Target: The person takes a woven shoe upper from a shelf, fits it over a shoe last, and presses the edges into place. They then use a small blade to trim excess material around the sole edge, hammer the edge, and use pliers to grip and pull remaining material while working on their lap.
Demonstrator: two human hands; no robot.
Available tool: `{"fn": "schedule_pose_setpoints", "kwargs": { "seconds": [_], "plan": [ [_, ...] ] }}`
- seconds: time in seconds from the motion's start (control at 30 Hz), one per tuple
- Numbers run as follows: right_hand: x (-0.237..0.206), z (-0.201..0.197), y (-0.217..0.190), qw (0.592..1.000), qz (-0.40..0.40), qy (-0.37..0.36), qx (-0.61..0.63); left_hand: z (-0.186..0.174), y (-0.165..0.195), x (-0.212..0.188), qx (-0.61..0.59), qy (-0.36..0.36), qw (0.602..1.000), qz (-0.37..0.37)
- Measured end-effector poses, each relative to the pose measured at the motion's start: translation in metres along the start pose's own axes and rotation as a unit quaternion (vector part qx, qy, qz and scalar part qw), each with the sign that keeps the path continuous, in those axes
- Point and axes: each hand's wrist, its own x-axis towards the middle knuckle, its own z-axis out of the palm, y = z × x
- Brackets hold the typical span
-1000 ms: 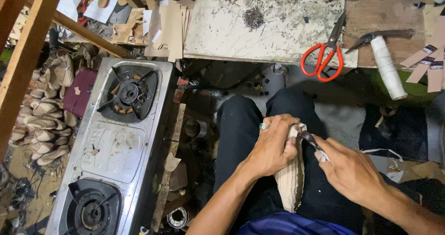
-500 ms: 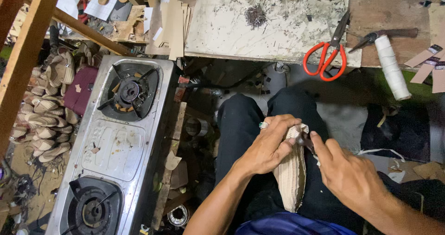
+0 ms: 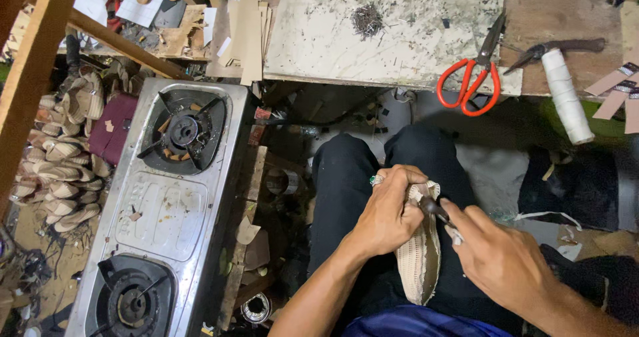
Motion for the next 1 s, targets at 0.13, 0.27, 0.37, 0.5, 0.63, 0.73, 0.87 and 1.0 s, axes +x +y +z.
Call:
{"fn": "schedule_pose_setpoints", "kwargs": {
  "seconds": [0.13,0.27,0.37,0.5,0.63,0.73,0.87,1.0],
  "plan": [
    [0.002,-0.008,-0.001,0.997,0.012,0.001,0.078,-0.006,-0.004,-0.002,-0.016,-0.004,1.000,0.022],
    [0.005,-0.008,-0.003,0.996,0.003,-0.008,0.094,-0.015,-0.007,-0.001,-0.055,-0.059,0.996,0.040],
    [0.006,-0.004,-0.004,0.993,0.019,-0.013,0.113,-0.028,-0.011,0.001,-0.089,-0.104,0.990,0.026],
    [0.007,-0.002,-0.005,0.995,-0.003,0.004,0.097,-0.029,-0.011,-0.001,-0.109,-0.102,0.989,0.015],
    [0.008,-0.004,-0.006,0.993,0.008,-0.020,0.112,-0.021,-0.010,0.001,-0.101,-0.077,0.992,-0.021],
    [0.009,-0.004,-0.007,0.993,-0.011,-0.017,0.113,-0.018,-0.008,0.002,-0.095,-0.076,0.990,-0.064],
    [0.009,0.000,-0.007,0.997,-0.008,-0.015,0.079,-0.018,-0.008,0.002,-0.099,-0.060,0.991,-0.061],
    [0.008,0.007,-0.004,0.997,-0.025,-0.006,0.078,-0.023,-0.010,0.003,-0.152,-0.079,0.982,-0.083]
  ]
}}
